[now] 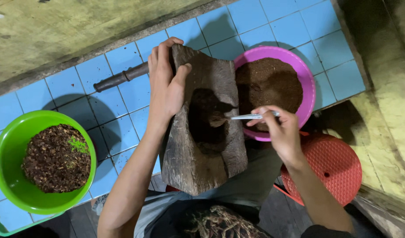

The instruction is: The person scoops a brown granular substance from a wooden mortar into a pink bowl using a metal spoon. After emptying the mortar, the person pours a coarser brown material from a green bowl into the mortar.

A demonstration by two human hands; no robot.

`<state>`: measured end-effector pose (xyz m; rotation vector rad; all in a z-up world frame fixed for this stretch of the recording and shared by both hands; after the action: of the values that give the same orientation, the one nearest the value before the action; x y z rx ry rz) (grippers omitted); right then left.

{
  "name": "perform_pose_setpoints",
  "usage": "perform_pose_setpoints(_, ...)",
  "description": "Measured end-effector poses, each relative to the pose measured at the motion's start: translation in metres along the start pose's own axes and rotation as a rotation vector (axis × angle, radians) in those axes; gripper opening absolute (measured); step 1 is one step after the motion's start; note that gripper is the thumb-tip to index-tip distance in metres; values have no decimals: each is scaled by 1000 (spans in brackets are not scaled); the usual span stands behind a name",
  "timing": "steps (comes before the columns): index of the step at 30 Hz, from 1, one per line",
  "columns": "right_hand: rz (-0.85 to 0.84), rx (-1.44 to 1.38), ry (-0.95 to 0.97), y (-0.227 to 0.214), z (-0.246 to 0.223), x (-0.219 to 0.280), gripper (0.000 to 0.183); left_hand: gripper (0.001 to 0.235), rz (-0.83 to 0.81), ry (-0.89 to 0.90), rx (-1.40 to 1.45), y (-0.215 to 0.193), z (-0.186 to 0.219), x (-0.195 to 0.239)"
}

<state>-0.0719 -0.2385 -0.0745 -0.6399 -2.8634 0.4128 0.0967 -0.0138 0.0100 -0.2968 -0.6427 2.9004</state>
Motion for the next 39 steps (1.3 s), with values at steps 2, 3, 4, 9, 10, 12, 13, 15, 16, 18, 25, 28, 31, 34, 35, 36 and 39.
perform_pose_setpoints(2, 24, 15, -67, -18, -4, -1, 24, 40, -12, -27, 10, 0, 2, 1)
perform_pose_setpoints(3, 44, 29, -135, -28, -9, -1, 24, 40, -22, -55, 19, 1, 1, 1)
perform_pose_setpoints(4, 47, 31, -133, -34, -9, 0, 24, 40, -25, -54, 22, 1, -1, 1)
perform_pose_setpoints(9, 300, -184, -75, -86, 15, 0, 17, 40, -9, -17, 2, -1, 2, 0)
perform_pose_setpoints(10, 304, -183, -72, -88, 21, 0, 17, 40, -14, -17, 3, 0, 2, -1)
perform_pose_setpoints(12, 339, -117, -47, -92, 34, 1, 19, 40, -20, -17, -18, 1, 1, -1)
perform_pose_setpoints(13, 339, -117, -46, -91, 46, 1, 19, 40, -21, -18, -18, 1, 3, 0)
perform_pose_setpoints(15, 323, 96, -233, -85, 48, 0, 27, 40, -33, -56, -15, 2, 3, 0)
perform_pose_setpoints(16, 325, 96, -232, -84, 62, -2, 27, 40, -36, -54, -14, 3, 2, 0)
perform_pose_setpoints(18, 221, 357, -563, -60, 60, 3, 29, 40, -25, -26, -25, 2, 3, 0)
perform_pose_setpoints(25, 363, 261, -697, -67, 28, 29, 19, 41, -20, -18, -29, 2, 3, -1)
perform_pose_setpoints(28, 267, 140, -632, -54, 16, 32, 20, 40, -17, -24, -22, -1, 1, -1)
perform_pose_setpoints(31, 67, 210, -677, -19, -6, 31, 27, 39, -24, -20, -15, -2, -1, 0)
perform_pose_setpoints(34, 27, 294, -827, 6, -11, 30, 22, 39, -19, -21, 6, -4, -2, 1)
perform_pose_setpoints(35, 12, 361, -856, 16, 1, 29, 21, 39, -19, -25, 9, -5, -2, 1)
perform_pose_setpoints(36, 1, 429, -888, 26, 14, 26, 22, 40, -19, -24, 13, -5, -1, 0)
perform_pose_setpoints(39, -160, 267, -806, 35, -26, 39, 19, 41, -22, -77, 21, -5, -4, 0)
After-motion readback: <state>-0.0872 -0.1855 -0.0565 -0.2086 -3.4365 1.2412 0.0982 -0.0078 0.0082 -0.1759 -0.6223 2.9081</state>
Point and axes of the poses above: each hand's wrist, its own x-axis away from the middle knuckle, its own y-axis out of the palm, z = x × y, the point moved 10 cm from there along -x, towards the middle knuckle, and after that the axes turned 5 degrees about z, right-handed, at the moved point
